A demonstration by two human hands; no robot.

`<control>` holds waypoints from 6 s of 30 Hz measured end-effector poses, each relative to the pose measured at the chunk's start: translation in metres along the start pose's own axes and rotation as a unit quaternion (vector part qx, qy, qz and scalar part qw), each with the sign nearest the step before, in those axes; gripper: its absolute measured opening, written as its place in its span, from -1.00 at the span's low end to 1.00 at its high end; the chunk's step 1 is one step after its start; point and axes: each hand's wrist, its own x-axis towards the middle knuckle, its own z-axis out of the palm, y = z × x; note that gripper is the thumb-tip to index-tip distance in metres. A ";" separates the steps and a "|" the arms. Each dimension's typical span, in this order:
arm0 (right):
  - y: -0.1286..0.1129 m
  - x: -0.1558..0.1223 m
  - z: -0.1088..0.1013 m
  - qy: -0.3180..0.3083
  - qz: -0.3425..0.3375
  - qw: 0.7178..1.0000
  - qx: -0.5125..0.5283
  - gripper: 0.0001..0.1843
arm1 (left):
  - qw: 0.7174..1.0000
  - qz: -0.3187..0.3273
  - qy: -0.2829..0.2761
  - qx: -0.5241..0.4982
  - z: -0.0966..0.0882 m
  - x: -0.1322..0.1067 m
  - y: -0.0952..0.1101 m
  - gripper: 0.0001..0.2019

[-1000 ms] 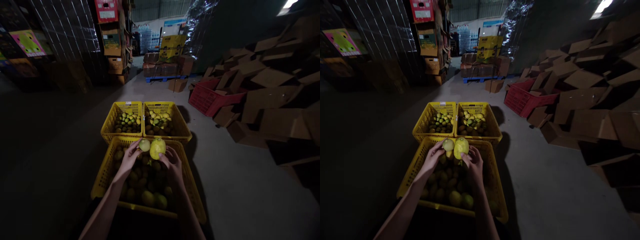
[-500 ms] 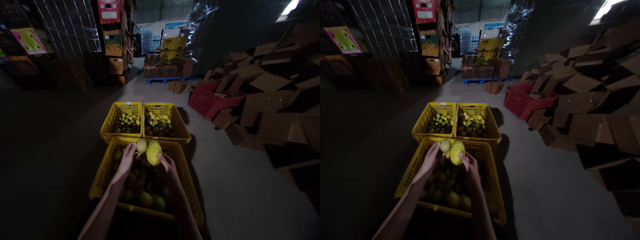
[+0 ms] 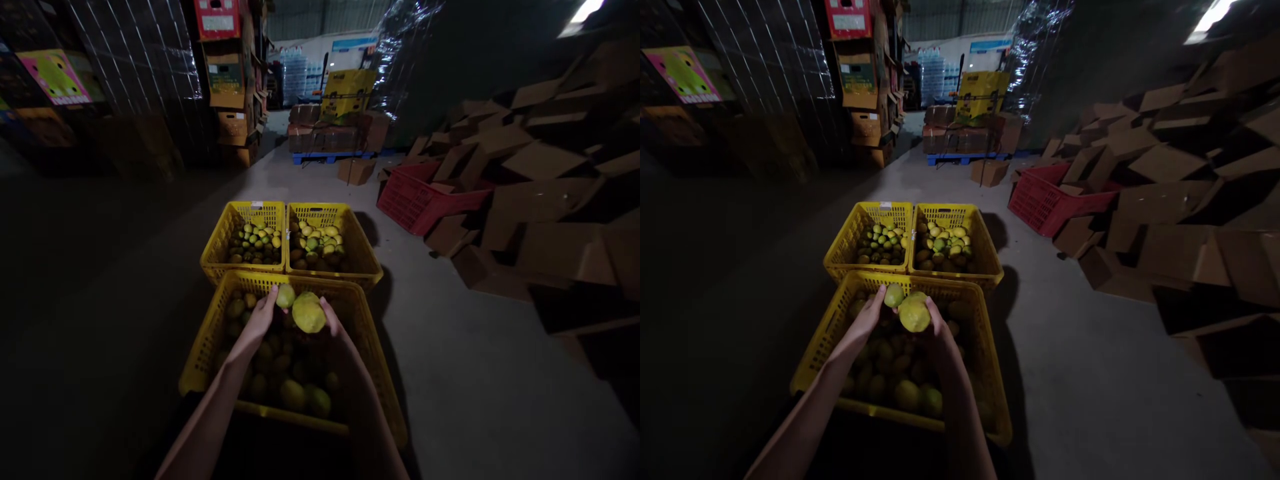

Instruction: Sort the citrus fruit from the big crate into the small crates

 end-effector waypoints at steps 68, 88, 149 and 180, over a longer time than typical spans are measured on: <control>0.006 0.003 0.011 -0.032 -0.165 0.986 0.001 -0.48 | 0.992 0.116 0.057 -0.019 -0.005 0.017 -0.028 -0.49; -0.002 -0.007 0.008 0.124 -0.299 0.940 -0.105 -0.49 | 0.964 0.263 0.037 -0.006 -0.002 -0.001 -0.015 -0.52; 0.002 0.003 -0.001 0.040 -0.311 0.930 -0.192 -0.35 | 0.985 0.156 -0.023 -0.076 0.007 -0.006 0.001 -0.45; -0.015 -0.010 0.012 -0.064 -0.135 0.989 0.012 -0.39 | 0.984 0.084 -0.005 -0.159 0.002 -0.006 0.006 -0.51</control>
